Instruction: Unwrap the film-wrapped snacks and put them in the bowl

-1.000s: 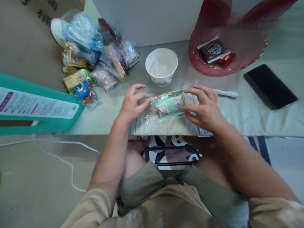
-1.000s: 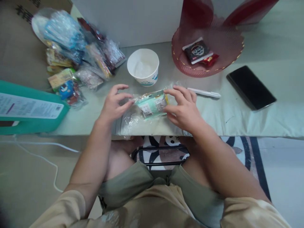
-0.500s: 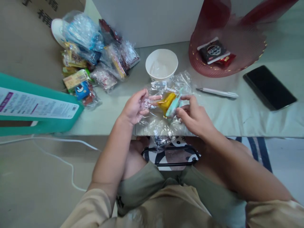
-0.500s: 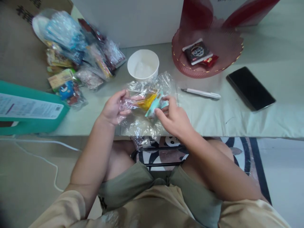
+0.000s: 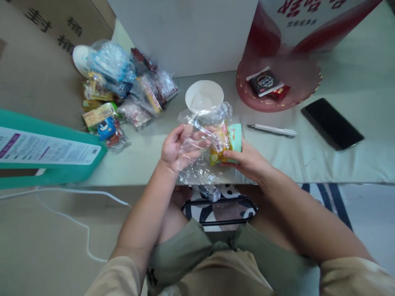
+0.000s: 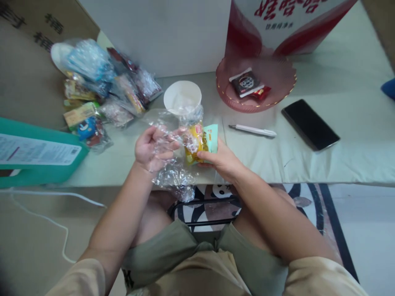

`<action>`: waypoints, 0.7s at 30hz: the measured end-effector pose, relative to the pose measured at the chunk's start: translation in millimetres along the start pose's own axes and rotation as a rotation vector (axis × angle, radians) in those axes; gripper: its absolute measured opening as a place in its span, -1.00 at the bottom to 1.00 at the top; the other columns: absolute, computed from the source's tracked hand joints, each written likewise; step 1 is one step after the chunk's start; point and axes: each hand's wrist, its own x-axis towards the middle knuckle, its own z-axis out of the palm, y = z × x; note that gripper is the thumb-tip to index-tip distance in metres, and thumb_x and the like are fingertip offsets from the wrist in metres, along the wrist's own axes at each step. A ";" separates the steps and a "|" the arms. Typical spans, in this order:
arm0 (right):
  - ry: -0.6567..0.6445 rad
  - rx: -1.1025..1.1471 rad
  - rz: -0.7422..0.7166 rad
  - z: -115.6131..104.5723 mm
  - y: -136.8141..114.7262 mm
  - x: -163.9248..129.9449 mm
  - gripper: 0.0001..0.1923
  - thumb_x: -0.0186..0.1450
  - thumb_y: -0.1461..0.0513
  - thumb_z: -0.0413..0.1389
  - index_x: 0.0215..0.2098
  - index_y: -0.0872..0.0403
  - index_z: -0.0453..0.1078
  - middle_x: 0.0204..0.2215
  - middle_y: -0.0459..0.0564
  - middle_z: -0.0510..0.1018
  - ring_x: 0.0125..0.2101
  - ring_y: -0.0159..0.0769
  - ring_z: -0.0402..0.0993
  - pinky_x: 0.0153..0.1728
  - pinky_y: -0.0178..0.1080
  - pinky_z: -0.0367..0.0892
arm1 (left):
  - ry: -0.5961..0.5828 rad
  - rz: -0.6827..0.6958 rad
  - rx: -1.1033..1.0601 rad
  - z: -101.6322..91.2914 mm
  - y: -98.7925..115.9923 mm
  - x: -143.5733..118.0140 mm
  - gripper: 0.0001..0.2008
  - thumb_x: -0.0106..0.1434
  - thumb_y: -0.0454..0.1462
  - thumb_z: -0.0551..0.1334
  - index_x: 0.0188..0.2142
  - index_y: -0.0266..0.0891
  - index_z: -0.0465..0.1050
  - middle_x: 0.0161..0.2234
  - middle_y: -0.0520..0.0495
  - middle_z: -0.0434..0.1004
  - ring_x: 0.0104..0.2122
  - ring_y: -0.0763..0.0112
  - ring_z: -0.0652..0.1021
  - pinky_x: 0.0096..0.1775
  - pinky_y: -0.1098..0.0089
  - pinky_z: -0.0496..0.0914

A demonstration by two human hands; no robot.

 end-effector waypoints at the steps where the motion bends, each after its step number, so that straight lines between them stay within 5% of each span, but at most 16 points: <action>1: -0.036 0.011 0.008 -2.1 -1.2 -0.5 -0.22 -0.05 0.09 0.50 0.09 -0.06 0.35 -0.03 0.03 0.62 -0.14 -0.19 0.60 -0.32 -0.25 0.57 | 0.026 0.048 -0.067 -4.2 2.8 -0.3 -0.57 0.27 0.05 0.22 -0.48 -0.18 0.14 -0.12 -0.14 0.65 -0.26 0.30 0.66 -0.67 0.56 0.06; 4: -0.152 0.026 0.051 -10.7 -6.0 -6.6 -0.27 -0.07 0.12 0.51 0.03 -0.03 0.38 -0.08 0.02 0.64 -0.22 -0.24 0.61 -0.34 -0.28 0.58 | 0.114 0.156 -0.367 -15.9 12.7 -2.5 -0.64 0.33 -0.03 0.19 -0.46 -0.19 0.18 -0.28 -0.03 0.64 -0.50 0.60 0.56 -0.73 0.65 -0.03; 7: -0.141 0.044 0.035 -20.1 -13.2 -16.2 -0.32 -0.11 0.14 0.51 -0.05 -0.03 0.42 -0.20 -0.04 0.66 -0.31 -0.27 0.61 -0.39 -0.28 0.58 | 0.188 0.198 -0.602 -24.1 20.7 -4.8 -0.69 0.41 -0.06 0.11 -0.39 -0.18 0.28 -0.37 0.00 0.62 -0.57 0.69 0.53 -0.76 0.69 -0.03; 11: 0.119 0.116 -0.173 -31.9 -39.9 -17.2 -0.51 -0.04 0.13 0.42 -0.14 -0.07 0.46 -0.26 -0.14 0.64 -0.37 -0.33 0.57 -0.47 -0.32 0.54 | 0.182 0.248 -0.628 -28.8 24.6 -4.9 -0.75 0.47 -0.12 0.07 -0.27 -0.16 0.41 -0.37 -0.02 0.66 -0.55 0.60 0.59 -0.72 0.64 0.12; 16: 0.446 0.126 -0.462 -41.8 -78.3 0.4 -0.62 0.22 -0.09 0.24 -0.16 -0.04 0.45 -0.14 0.00 0.66 -0.11 -0.22 0.64 -0.21 -0.21 0.61 | 0.105 0.170 -0.736 -27.8 25.4 -2.7 -0.69 0.48 -0.11 0.04 -0.36 -0.19 0.32 -0.40 -0.01 0.65 -0.55 0.64 0.60 -0.75 0.69 0.04; 18: 0.518 0.033 -0.434 -38.9 -70.3 1.4 -0.48 0.26 -0.24 0.12 -0.18 0.01 0.44 -0.24 0.09 0.67 -0.16 -0.13 0.66 -0.20 -0.09 0.62 | 0.113 0.175 -0.653 -28.8 24.1 -1.5 -0.72 0.46 -0.13 0.09 -0.37 -0.18 0.31 -0.40 0.00 0.64 -0.56 0.65 0.58 -0.75 0.67 0.01; 21: 0.508 -0.340 -0.518 -23.2 -34.8 -8.2 -0.54 0.24 -0.17 0.22 -0.13 -0.02 0.45 -0.30 0.05 0.67 -0.22 -0.10 0.66 -0.11 0.03 0.60 | 0.161 0.219 -0.419 -31.7 19.2 0.8 -0.72 0.40 -0.13 0.16 -0.42 -0.18 0.26 -0.32 -0.02 0.65 -0.49 0.59 0.59 -0.73 0.63 0.00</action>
